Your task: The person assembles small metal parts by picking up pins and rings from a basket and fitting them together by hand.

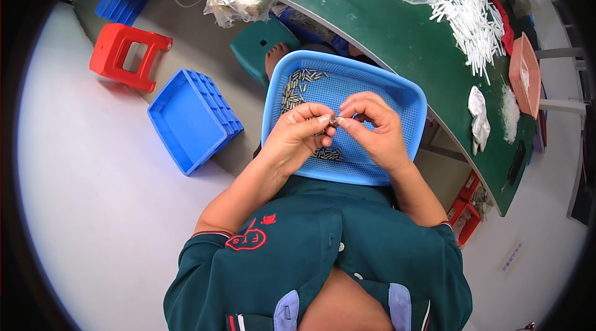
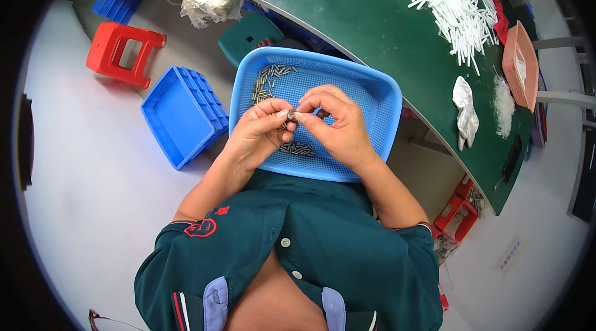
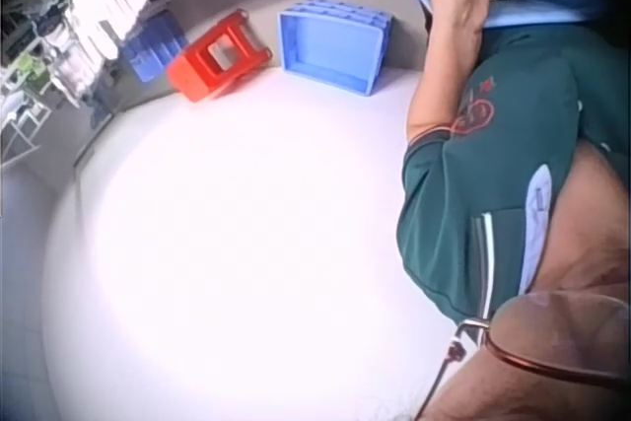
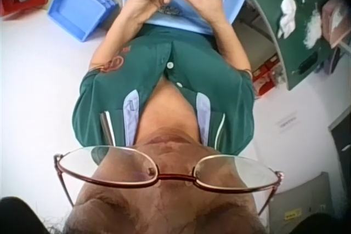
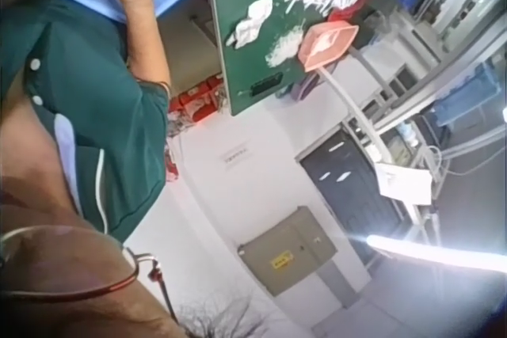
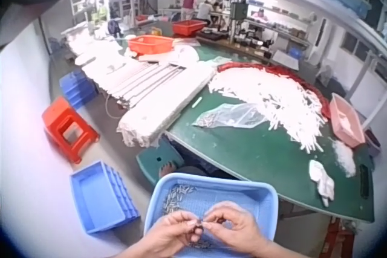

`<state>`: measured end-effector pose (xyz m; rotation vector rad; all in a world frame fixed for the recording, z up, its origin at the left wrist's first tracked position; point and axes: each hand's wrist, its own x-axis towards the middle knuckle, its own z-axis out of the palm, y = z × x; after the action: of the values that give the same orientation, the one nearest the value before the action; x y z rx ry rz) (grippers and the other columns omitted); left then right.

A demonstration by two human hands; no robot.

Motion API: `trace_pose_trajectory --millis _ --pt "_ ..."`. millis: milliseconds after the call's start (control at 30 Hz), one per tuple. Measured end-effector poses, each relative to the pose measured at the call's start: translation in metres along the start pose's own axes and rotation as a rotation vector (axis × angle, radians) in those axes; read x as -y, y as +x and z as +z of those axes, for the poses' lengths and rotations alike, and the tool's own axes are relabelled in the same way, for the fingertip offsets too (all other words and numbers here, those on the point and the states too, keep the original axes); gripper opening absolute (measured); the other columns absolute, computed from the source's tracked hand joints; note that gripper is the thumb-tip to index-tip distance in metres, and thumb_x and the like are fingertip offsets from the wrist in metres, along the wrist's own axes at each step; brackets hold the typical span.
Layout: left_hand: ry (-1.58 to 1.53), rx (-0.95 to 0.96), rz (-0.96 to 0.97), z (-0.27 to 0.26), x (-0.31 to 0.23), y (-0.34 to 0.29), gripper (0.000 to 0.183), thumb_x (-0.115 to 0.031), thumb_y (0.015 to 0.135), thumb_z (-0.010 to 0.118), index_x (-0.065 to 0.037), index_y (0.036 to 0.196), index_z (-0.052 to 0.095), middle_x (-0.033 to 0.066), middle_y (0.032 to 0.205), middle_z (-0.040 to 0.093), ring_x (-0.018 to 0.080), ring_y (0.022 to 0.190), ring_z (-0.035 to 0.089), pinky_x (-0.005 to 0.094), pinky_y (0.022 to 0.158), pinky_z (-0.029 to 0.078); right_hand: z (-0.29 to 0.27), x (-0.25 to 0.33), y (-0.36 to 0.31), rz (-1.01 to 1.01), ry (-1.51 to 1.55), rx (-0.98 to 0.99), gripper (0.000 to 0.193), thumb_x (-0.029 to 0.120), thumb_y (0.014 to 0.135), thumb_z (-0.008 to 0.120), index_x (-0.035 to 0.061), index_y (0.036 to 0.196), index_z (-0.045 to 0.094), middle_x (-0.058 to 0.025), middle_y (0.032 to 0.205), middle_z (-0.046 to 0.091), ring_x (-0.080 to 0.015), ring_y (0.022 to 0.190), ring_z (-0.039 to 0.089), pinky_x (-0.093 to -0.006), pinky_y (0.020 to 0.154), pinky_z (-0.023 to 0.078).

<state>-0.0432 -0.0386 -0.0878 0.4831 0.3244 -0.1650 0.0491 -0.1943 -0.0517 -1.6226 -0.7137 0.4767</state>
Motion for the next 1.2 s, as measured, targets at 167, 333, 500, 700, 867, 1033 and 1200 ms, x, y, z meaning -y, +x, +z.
trace_pose_trajectory --millis 167,333,500,700,867,1033,1200 --pt "0.016 -0.015 -0.004 0.0009 0.0002 -0.0005 0.01 -0.006 0.087 0.06 -0.001 0.097 0.059 0.0071 0.089 0.063 0.0136 0.077 0.06 0.0248 0.065 0.05 0.0015 0.0002 0.0012 -0.1 -0.096 -0.021 0.008 0.001 0.074 0.066 0.0022 0.081 0.063 -0.0077 0.088 0.06 -0.014 0.076 0.058 -0.0243 0.062 0.047" --pt "0.002 -0.008 -0.008 0.0015 0.0017 0.0 0.01 -0.006 0.087 0.06 -0.001 0.097 0.059 0.0075 0.088 0.063 0.0138 0.077 0.06 0.0248 0.065 0.05 0.004 0.0026 0.0011 -0.127 -0.145 -0.031 0.009 -0.001 0.073 0.066 0.0029 0.08 0.062 -0.0078 0.086 0.061 -0.0153 0.073 0.058 -0.0253 0.06 0.048" --pt "-0.029 -0.027 -0.001 -0.0014 0.0047 0.0015 0.01 -0.006 0.087 0.06 0.0 0.096 0.059 0.0086 0.087 0.063 0.0146 0.074 0.059 0.0251 0.065 0.049 0.0035 0.0002 0.0029 -0.234 -0.292 -0.051 0.011 0.0 0.07 0.067 0.0045 0.078 0.061 -0.0071 0.08 0.062 -0.0209 0.07 0.059 -0.0296 0.062 0.048" --pt "0.043 -0.074 0.028 0.0008 0.0041 0.0015 0.01 -0.008 0.088 0.06 0.0 0.094 0.059 0.0081 0.084 0.062 0.0145 0.073 0.058 0.0251 0.064 0.049 0.0033 -0.0005 0.0032 -0.365 -0.481 -0.018 0.009 0.002 0.071 0.066 0.005 0.078 0.061 -0.0074 0.078 0.063 -0.0252 0.072 0.06 -0.0331 0.064 0.048" --pt "0.05 -0.051 0.009 -0.0008 0.0031 0.0004 0.011 -0.01 0.088 0.061 -0.001 0.093 0.059 0.007 0.083 0.062 0.0138 0.071 0.057 0.0245 0.063 0.048 -0.0003 -0.0004 0.0019 -0.25 -0.31 0.041 0.01 0.004 0.072 0.067 0.0047 0.079 0.061 -0.0073 0.078 0.062 -0.0246 0.072 0.059 -0.0338 0.064 0.048" --pt "0.071 -0.011 -0.059 0.0008 0.0009 -0.0004 0.013 -0.015 0.088 0.062 -0.003 0.092 0.06 0.0052 0.082 0.062 0.0122 0.07 0.056 0.0235 0.061 0.046 0.001 0.0056 0.0015 -0.138 -0.261 0.061 0.013 0.005 0.07 0.069 0.0046 0.079 0.06 -0.0077 0.078 0.06 -0.0249 0.072 0.058 -0.0348 0.064 0.048" --pt "0.092 -0.002 -0.075 -0.0015 0.0003 -0.0003 0.017 -0.02 0.088 0.062 -0.003 0.091 0.059 0.0045 0.081 0.062 0.0112 0.07 0.054 0.0236 0.06 0.045 0.0041 -0.0007 0.0038 -0.279 -0.329 0.031 0.016 0.005 0.067 0.07 0.0048 0.079 0.059 -0.0082 0.079 0.059 -0.0258 0.074 0.057 -0.0355 0.065 0.047"
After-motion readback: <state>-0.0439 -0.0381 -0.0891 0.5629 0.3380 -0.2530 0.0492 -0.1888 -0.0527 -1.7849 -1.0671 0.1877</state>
